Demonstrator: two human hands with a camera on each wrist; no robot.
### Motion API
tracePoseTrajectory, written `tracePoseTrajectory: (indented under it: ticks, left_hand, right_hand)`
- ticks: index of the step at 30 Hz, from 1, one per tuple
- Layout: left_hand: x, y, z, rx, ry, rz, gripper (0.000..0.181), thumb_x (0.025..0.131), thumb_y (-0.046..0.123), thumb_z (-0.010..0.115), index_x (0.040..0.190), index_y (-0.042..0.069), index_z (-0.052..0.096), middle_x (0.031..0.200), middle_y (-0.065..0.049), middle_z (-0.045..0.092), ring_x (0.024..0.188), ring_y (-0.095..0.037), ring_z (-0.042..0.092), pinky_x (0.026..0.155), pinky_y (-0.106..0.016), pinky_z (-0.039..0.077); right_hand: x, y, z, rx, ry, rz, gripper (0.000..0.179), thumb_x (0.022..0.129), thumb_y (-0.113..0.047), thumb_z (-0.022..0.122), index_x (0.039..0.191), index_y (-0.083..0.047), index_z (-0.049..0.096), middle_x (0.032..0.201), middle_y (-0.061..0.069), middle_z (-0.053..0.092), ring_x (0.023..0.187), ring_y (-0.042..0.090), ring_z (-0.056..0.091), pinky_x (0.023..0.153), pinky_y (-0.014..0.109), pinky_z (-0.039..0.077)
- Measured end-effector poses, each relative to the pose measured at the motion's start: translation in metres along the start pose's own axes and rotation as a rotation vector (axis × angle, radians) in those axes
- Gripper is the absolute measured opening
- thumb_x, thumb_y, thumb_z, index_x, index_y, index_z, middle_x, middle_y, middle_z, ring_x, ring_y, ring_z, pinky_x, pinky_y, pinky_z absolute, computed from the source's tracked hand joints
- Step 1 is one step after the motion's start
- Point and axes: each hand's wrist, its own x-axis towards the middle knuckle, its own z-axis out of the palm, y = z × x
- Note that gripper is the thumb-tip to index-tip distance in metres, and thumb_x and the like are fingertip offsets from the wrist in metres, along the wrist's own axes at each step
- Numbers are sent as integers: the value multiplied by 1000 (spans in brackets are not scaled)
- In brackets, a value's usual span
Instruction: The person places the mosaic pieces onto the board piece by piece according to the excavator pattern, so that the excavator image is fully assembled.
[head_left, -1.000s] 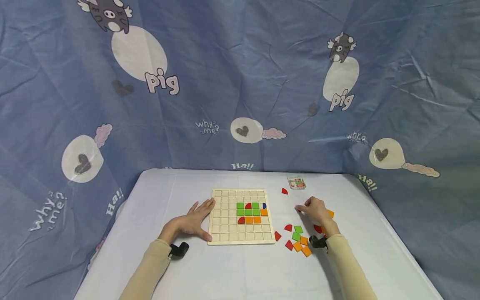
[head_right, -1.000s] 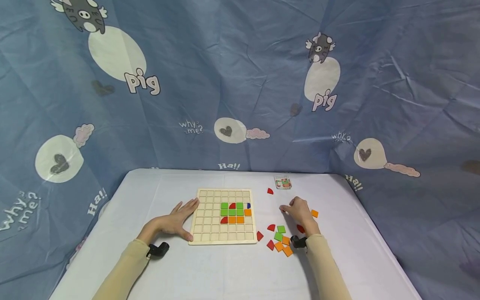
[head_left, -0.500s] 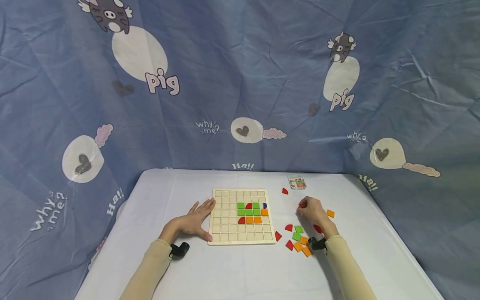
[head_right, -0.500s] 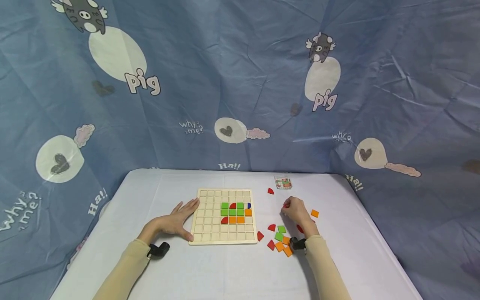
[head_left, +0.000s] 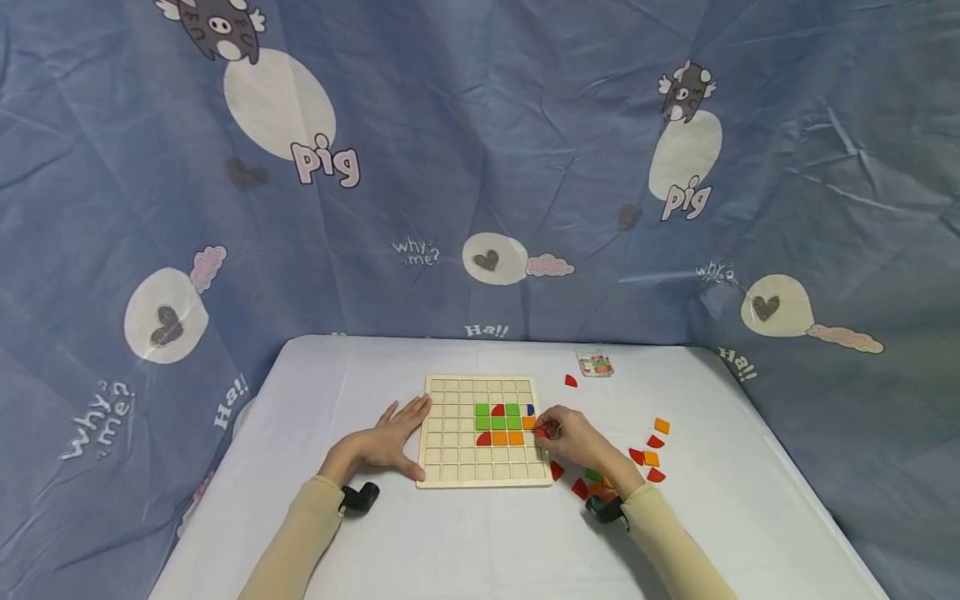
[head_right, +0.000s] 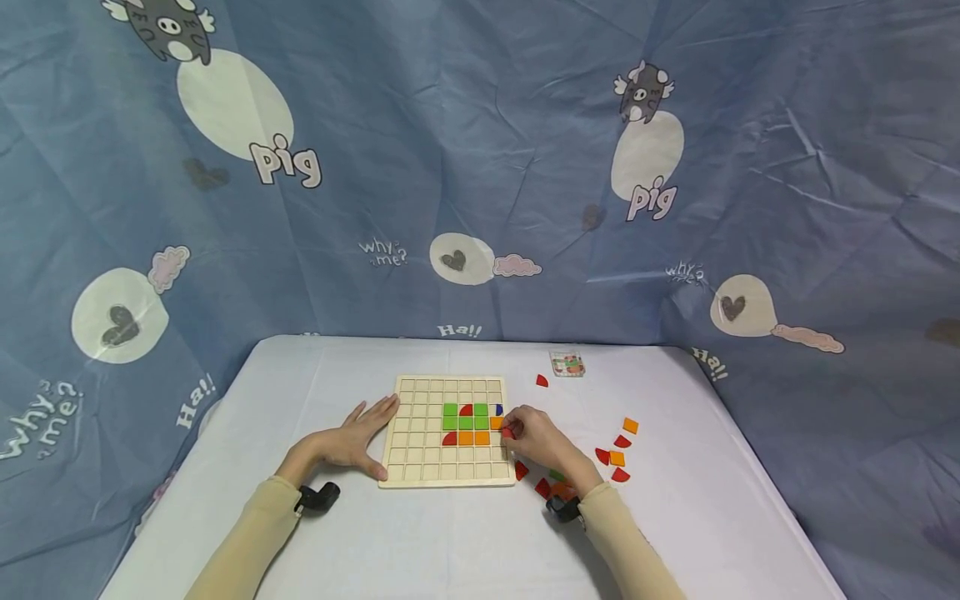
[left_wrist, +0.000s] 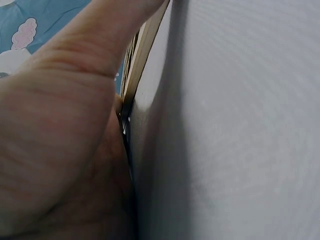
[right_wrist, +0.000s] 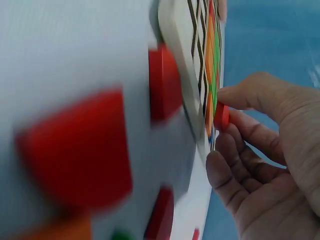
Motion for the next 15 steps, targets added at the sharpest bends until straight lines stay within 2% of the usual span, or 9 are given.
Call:
tracePoseTrajectory:
  ticks: [5,15]
  left_hand:
    - [1,-1,1,13,-6,-2,135,63,58,83,155,3,1,163,-11,-5,151,-30,-6,119,-56,-10]
    - [0,-1,0,2,-7,-3,135,63,56,84,154,2,1,163,-12,-5,151,-31,-6,119,-56,-11]
  right_hand:
    - [3,-5,8,-4,-56,-57,19,84,-16,75,100,-10,66,88,-4,62,76,9,55,66,20,51]
    - [9,-7,6,1,-56,-8,17,82,-17,78,94,-11,67,86,-5,64,76,9,57,67,18,52]
